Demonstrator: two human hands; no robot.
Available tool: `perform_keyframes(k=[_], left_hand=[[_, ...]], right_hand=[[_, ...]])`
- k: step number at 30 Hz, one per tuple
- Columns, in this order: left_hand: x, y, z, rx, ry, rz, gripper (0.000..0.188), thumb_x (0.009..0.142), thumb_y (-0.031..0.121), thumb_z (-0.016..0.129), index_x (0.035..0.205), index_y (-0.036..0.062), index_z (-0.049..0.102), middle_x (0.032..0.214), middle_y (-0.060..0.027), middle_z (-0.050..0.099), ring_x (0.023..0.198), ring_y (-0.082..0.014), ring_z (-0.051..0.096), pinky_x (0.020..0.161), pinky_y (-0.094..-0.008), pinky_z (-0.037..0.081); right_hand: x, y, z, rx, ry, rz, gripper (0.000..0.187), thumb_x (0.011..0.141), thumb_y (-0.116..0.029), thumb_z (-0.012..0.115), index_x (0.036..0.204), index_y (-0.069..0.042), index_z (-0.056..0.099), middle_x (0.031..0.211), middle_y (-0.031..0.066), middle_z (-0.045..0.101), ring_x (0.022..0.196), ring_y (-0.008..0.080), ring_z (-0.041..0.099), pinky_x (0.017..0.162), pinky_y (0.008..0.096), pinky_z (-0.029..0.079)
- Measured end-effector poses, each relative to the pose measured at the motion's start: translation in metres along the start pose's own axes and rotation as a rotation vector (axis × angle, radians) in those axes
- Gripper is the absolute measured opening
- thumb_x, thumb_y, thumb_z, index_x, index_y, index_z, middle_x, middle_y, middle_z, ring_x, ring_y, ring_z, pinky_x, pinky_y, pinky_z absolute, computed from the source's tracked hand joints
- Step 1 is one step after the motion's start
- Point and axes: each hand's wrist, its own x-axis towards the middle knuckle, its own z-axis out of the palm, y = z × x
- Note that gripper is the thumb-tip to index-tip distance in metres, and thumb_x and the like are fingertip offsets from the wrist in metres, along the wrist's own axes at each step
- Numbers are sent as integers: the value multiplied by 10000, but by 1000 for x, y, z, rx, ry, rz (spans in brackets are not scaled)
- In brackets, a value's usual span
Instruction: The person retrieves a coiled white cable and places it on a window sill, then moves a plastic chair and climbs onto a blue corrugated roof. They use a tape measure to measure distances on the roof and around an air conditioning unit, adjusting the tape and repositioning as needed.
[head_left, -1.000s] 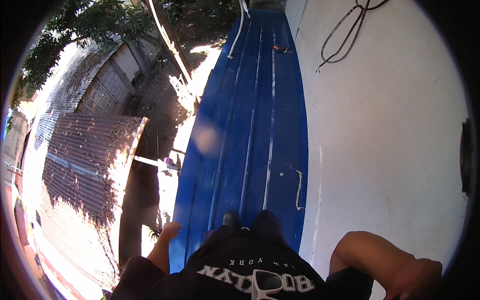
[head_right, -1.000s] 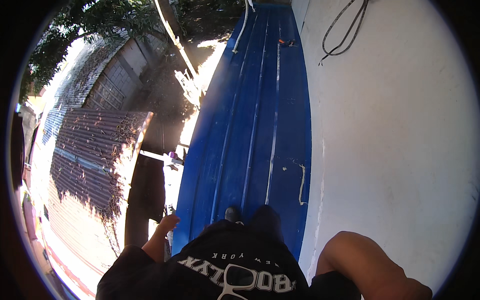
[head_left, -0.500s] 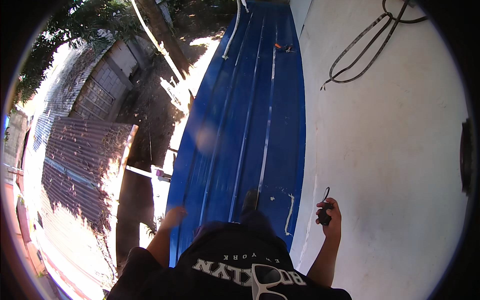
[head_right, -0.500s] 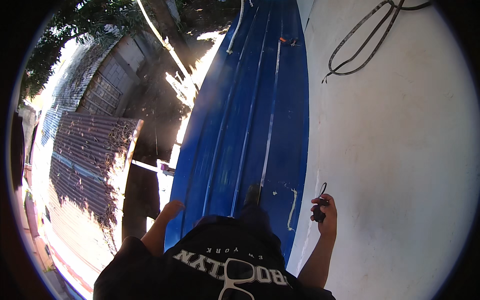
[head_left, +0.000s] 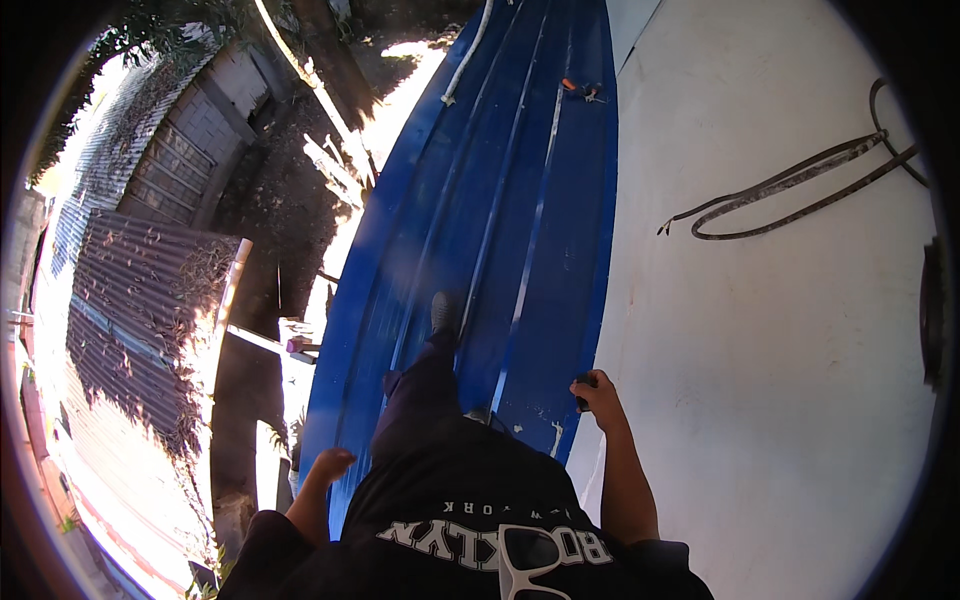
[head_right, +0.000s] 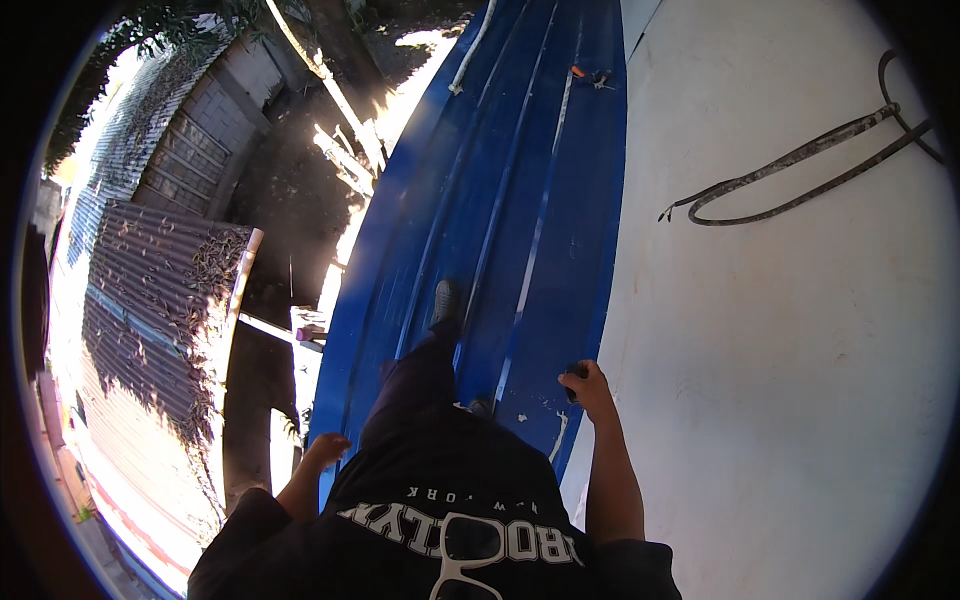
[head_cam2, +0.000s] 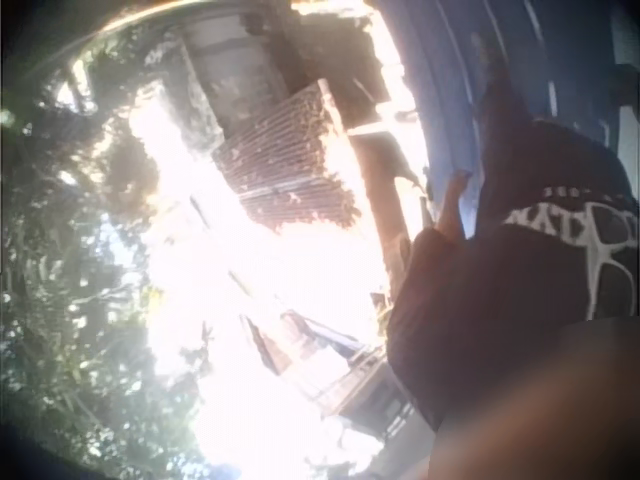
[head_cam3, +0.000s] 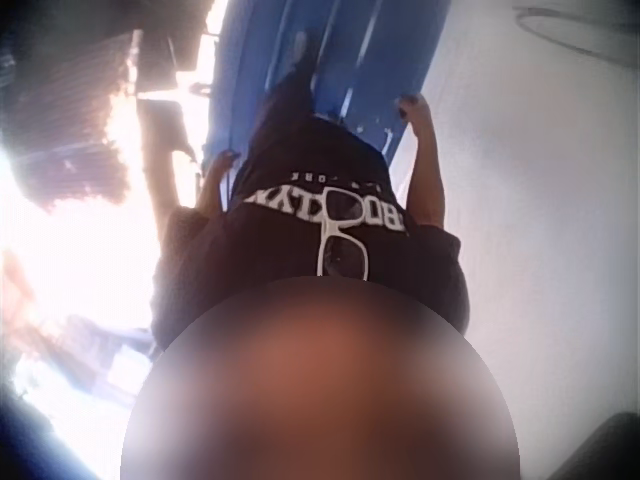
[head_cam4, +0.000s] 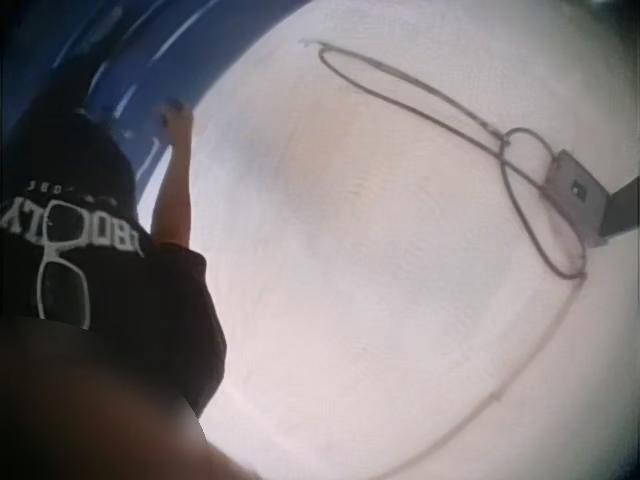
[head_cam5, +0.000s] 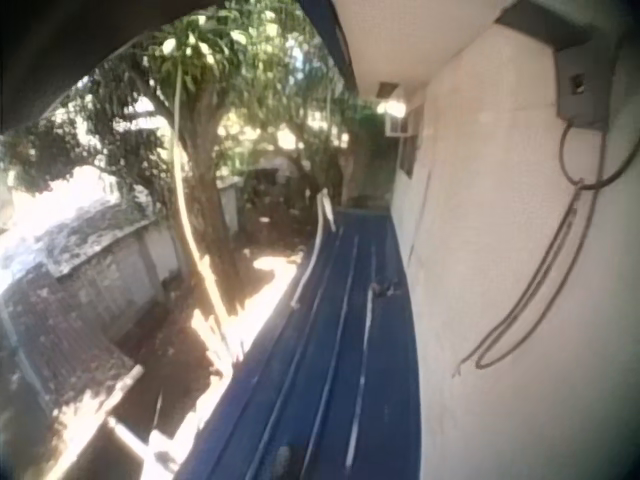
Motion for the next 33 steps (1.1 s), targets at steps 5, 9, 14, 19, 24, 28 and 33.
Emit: perform_keyframes(k=[5, 9, 14, 19, 24, 28, 33], left_hand=[[121, 98, -67, 18, -56, 14, 213, 966, 245, 762, 1107, 85, 776, 930, -56, 766, 724, -158, 696, 597, -336, 559], [203, 229, -156, -209, -68, 80, 210, 968, 226, 734, 1126, 93, 769, 914, -59, 748, 722, -168, 685, 593, -294, 543], [306, 415, -272, 3, 165, 380, 296, 973, 260, 710, 1155, 31, 749, 888, -72, 736, 744, -167, 678, 676, -339, 560], [377, 573, -343, 10, 206, 431, 306, 971, 294, 721, 1125, 32, 761, 880, -62, 728, 770, -164, 674, 705, -339, 546], [415, 691, -326, -92, 107, 415, 320, 953, 284, 744, 1153, 34, 762, 944, -110, 769, 843, -189, 717, 774, -337, 565], [422, 738, -289, -145, 7, 426, 266, 969, 249, 750, 1123, 33, 731, 832, -24, 692, 716, -128, 634, 670, -293, 516], [418, 737, -270, 139, -14, 144, 374, 943, 379, 732, 1152, 72, 774, 1068, -131, 787, 983, -304, 750, 874, -402, 579]], right_hand=[[71, -42, -20, -28, 159, 67, 518, 772, -178, 857, 1169, 4, 578, 883, 81, 608, 685, 175, 594, 515, 315, 453], [81, -46, -28, -12, 249, 402, 439, 789, -87, 844, 1112, -41, 550, 792, 81, 575, 552, 180, 553, 412, 371, 403], [73, -52, -20, -11, 265, 613, 502, 826, -150, 809, 1244, -133, 532, 874, 63, 612, 685, 197, 595, 504, 418, 461], [95, -85, -3, 217, 187, 633, 504, 897, -144, 754, 1374, -203, 603, 966, 45, 659, 756, 210, 620, 651, 500, 528], [176, -108, -24, 169, 99, 657, 323, 979, -217, 669, 1302, -210, 664, 1051, 21, 678, 919, 213, 660, 718, 526, 532], [316, -131, -66, 348, -6, 533, 305, 994, -258, 648, 1296, -214, 664, 1114, 35, 658, 1032, 234, 633, 768, 547, 532], [536, -293, -134, -22, 5, 640, 528, 903, -280, 718, 1424, -248, 644, 965, 45, 578, 882, 240, 573, 753, 529, 554]])
